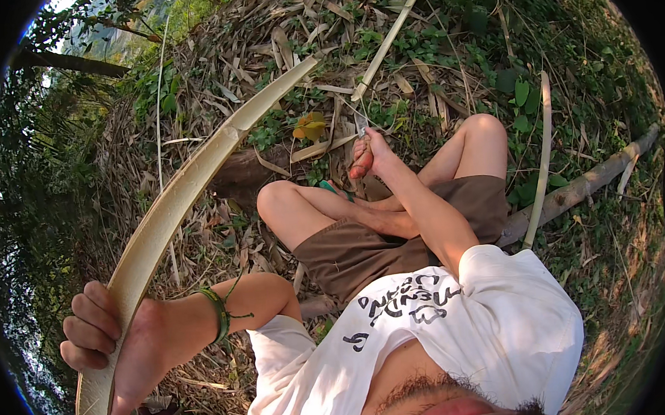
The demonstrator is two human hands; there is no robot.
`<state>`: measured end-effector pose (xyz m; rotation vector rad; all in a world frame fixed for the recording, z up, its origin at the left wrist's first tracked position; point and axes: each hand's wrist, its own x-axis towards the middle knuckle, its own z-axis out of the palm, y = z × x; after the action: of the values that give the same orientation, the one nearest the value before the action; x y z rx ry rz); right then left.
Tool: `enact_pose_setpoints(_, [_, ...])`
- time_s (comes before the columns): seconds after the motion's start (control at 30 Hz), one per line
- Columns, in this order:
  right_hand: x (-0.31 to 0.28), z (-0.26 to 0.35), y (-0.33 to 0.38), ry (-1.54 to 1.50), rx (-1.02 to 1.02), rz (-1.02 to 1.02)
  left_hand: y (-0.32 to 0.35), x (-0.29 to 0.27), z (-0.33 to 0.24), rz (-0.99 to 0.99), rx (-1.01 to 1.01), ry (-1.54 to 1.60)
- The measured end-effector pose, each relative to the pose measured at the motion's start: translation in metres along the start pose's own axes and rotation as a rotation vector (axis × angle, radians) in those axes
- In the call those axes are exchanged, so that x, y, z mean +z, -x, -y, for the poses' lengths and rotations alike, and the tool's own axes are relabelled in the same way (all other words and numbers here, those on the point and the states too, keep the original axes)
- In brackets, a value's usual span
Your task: The person shaves a long strip of bamboo with a knife while sitting on the ground, removing thin layers of wood to smooth the surface.
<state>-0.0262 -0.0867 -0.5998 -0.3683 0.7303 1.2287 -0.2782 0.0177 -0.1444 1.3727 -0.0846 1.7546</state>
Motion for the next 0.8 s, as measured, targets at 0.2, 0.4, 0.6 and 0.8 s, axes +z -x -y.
enact_pose_setpoints(0.2, [0.157,0.113,-0.007,0.58,-0.362,0.263,0.007,0.001,-0.027,-0.13,0.214,-0.148])
enact_pose_setpoints(0.4, [0.212,0.115,0.048,0.909,-0.712,0.131,0.017,-0.01,-0.035,0.035,0.089,0.03])
enact_pose_setpoints(0.6, [0.056,0.022,0.051,0.498,-0.336,-0.138,0.017,-0.01,-0.028,0.06,0.012,0.014])
enact_pose_setpoints(0.8, [-0.005,0.006,0.01,0.459,-0.277,-0.273,0.016,-0.013,-0.022,-0.027,0.097,-0.111])
